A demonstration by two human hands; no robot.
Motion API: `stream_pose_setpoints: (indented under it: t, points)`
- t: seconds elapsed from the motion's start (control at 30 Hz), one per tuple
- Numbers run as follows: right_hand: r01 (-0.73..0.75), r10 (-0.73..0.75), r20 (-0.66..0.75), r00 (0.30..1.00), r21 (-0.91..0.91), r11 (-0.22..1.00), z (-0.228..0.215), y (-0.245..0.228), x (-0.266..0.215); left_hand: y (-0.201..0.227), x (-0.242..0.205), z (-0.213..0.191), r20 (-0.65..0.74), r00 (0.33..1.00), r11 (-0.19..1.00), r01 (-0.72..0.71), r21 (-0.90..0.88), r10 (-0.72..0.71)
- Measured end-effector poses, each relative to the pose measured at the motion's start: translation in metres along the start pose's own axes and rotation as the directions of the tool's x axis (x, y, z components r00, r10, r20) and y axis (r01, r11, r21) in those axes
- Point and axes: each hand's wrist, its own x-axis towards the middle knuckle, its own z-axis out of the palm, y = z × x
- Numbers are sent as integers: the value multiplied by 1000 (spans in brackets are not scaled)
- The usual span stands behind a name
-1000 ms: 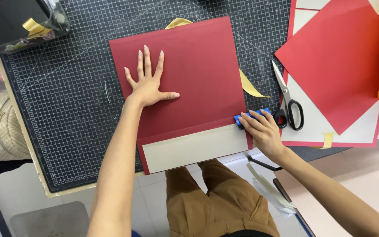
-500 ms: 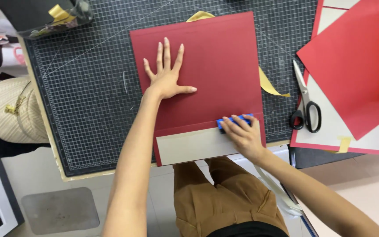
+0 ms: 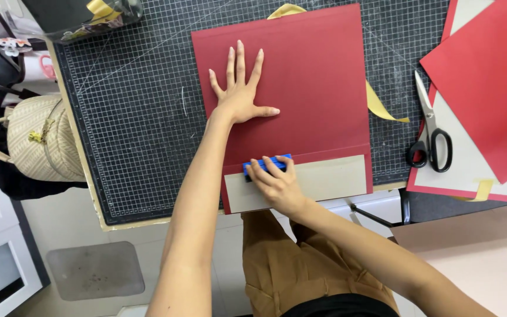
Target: Assembling a red cardboard folder by applying glue, attaching a ribbon, and smoothing the surface with a squeegee
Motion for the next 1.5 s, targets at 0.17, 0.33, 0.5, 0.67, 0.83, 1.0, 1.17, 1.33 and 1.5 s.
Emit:
stream_pose_setpoints:
  t: [0.17, 0.33, 0.5, 0.67, 0.83, 1.0, 1.17, 1.33, 1.5]
  points:
    - [4, -4, -9, 1000, -4, 1000, 14, -23, 14, 0, 0, -1, 0, 1000, 1000, -11, -4, 11]
    - [-11, 12, -33, 999, 28, 1000, 23, -46, 31, 0, -1, -1, 2, 1000, 1000, -16, -9, 16]
    - [-44, 56, -99, 994, 121, 992, 32, -72, 49, 1, -3, -2, 17, 1000, 1000, -18, -2, 18]
    - [-70, 76, -12, 997, 260, 963, 3, -73, 42, -2, 2, -5, 38, 998, 998, -45, -38, 46]
    - [-854, 832, 192, 521, 108, 509, -40, 21, -42, -9, 2, -13, 131, 987, 995, -90, -50, 96]
    - [-878, 892, -263, 367, -414, 240, -4, 31, -61, -8, 0, -15, 168, 980, 993, -102, -53, 110]
    - [-651, 691, -92, 717, -444, 616, 73, -119, 23, -8, 2, -16, 183, 978, 995, -96, -23, 99]
    - [-705, 746, -148, 649, -487, 516, 34, -48, -17, -13, 1, -14, 137, 981, 990, -133, -46, 138]
    - [-898, 804, -463, 373, -397, 188, 24, 7, -56, -9, -7, -20, 116, 978, 981, -164, -106, 176]
